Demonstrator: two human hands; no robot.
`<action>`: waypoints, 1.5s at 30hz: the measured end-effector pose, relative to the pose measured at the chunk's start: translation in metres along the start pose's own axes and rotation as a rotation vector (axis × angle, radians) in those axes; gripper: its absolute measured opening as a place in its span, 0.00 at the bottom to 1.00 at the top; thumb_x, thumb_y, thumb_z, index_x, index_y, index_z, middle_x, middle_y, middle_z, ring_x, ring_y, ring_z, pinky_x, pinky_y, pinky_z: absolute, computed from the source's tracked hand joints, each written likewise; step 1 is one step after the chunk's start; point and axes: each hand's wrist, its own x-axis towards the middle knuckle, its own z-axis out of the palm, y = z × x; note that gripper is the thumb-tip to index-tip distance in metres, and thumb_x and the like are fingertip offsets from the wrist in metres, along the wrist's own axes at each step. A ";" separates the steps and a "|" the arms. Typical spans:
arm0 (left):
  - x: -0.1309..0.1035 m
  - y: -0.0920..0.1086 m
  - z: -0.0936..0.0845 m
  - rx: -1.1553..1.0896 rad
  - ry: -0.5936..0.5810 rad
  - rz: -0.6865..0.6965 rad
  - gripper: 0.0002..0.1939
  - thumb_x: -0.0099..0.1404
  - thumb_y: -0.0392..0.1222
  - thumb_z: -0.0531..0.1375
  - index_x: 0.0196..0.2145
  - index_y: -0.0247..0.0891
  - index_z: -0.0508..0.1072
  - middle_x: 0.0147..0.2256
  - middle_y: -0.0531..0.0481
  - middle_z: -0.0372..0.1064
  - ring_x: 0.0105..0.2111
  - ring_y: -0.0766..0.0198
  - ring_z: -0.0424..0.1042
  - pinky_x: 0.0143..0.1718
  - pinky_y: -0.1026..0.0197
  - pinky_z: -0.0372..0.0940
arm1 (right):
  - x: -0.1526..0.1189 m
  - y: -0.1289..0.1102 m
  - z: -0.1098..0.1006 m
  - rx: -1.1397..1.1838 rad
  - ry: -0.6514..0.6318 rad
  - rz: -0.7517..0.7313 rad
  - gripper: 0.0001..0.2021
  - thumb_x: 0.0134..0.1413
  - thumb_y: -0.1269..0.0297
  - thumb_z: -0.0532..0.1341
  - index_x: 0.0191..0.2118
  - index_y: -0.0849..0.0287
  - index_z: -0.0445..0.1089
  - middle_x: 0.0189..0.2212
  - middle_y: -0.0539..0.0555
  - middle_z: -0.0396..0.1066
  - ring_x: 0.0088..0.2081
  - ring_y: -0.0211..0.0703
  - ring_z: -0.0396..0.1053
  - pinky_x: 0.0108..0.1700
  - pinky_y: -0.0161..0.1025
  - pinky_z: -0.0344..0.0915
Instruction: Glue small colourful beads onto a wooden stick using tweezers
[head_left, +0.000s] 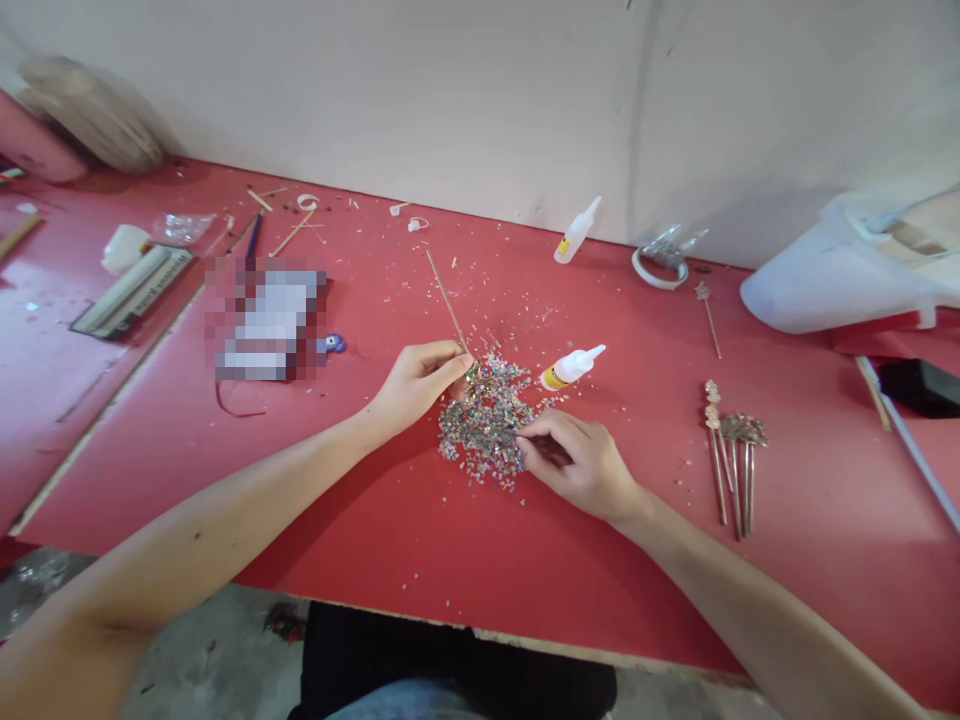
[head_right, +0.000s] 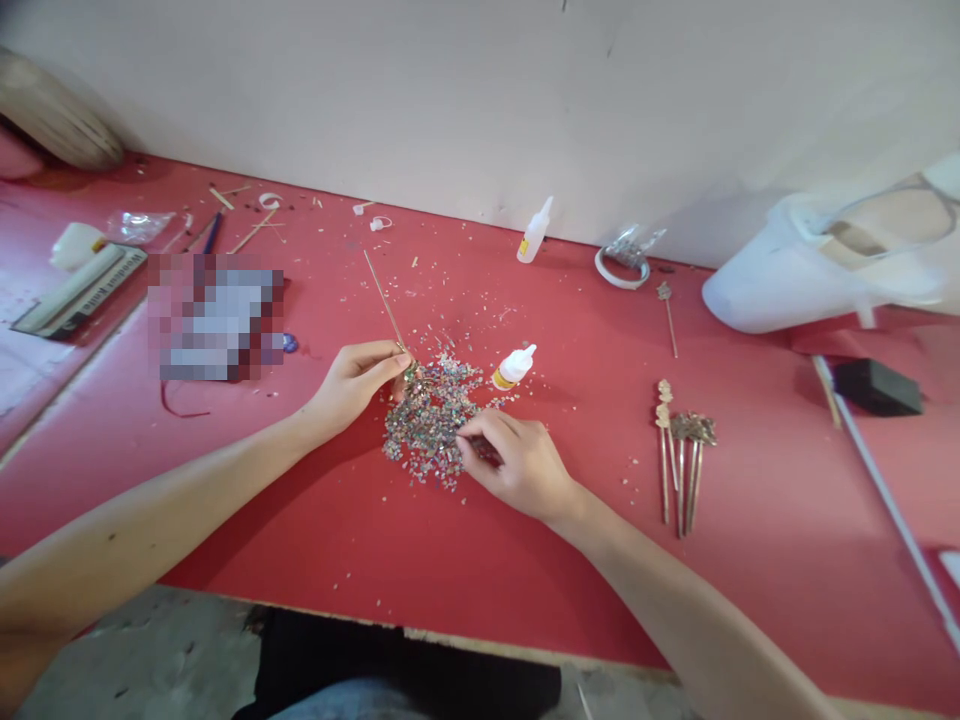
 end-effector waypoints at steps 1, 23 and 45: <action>0.000 0.001 0.000 -0.008 -0.011 0.008 0.17 0.67 0.43 0.56 0.22 0.36 0.68 0.19 0.53 0.67 0.22 0.70 0.66 0.27 0.66 0.62 | 0.000 0.000 -0.001 0.031 0.014 0.023 0.02 0.59 0.69 0.59 0.34 0.58 0.67 0.26 0.49 0.70 0.23 0.32 0.66 0.26 0.30 0.62; -0.001 0.002 -0.002 -0.048 -0.088 -0.033 0.16 0.66 0.46 0.55 0.24 0.36 0.69 0.20 0.51 0.68 0.20 0.70 0.64 0.25 0.64 0.58 | 0.002 0.001 -0.003 0.123 -0.044 0.111 0.02 0.59 0.65 0.60 0.36 0.57 0.68 0.26 0.49 0.69 0.22 0.32 0.64 0.25 0.31 0.62; 0.000 0.002 -0.001 -0.003 -0.072 0.005 0.17 0.67 0.44 0.54 0.21 0.37 0.66 0.19 0.52 0.67 0.21 0.70 0.63 0.25 0.65 0.57 | -0.001 -0.001 0.000 -0.108 -0.159 -0.213 0.03 0.59 0.70 0.58 0.36 0.57 0.68 0.25 0.48 0.71 0.23 0.32 0.65 0.26 0.31 0.57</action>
